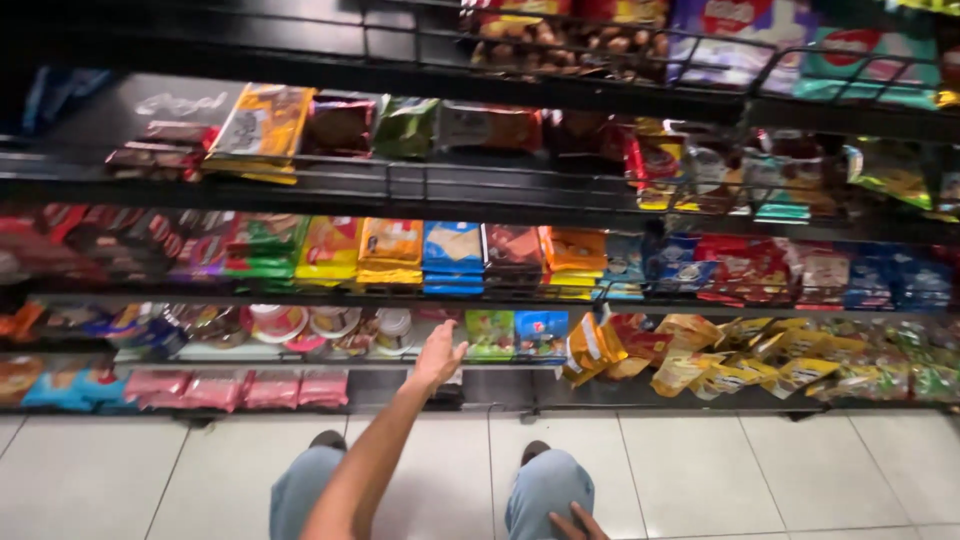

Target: Stocking shelves with snack items from a box.

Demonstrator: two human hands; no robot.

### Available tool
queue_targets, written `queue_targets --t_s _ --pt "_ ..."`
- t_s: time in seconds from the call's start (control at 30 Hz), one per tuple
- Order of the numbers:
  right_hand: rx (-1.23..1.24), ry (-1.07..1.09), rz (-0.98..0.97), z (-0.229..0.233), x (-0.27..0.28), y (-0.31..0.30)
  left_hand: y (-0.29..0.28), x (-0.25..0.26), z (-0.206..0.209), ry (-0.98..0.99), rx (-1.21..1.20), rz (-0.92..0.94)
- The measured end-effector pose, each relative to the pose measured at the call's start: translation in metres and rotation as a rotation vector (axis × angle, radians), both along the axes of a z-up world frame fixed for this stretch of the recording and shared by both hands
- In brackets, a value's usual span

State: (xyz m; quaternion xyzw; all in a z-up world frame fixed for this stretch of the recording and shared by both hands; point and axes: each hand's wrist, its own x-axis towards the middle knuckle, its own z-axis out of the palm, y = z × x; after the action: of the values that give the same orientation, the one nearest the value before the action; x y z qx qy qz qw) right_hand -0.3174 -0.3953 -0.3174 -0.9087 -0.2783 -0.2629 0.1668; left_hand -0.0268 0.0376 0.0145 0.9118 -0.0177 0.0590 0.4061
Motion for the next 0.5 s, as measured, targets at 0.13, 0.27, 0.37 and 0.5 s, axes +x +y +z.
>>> queue_targets --t_s 0.13,0.27,0.37,0.5 --pt "0.12 0.056 -0.278 0.108 0.002 0.051 0.035 -0.043 0.044 -0.07 -0.026 -0.2" --pt "0.215 -0.09 -0.291 0.246 -0.001 0.124 0.086 -0.074 0.048 -0.017 0.034 -0.321" --pt "0.139 0.03 -0.171 0.315 -0.004 0.15 0.13 -0.117 0.052 0.05 0.055 -0.404" --pt "0.062 0.457 -0.308 0.402 -0.001 0.205 0.198 -0.187 0.071 0.145 -0.104 -0.219"
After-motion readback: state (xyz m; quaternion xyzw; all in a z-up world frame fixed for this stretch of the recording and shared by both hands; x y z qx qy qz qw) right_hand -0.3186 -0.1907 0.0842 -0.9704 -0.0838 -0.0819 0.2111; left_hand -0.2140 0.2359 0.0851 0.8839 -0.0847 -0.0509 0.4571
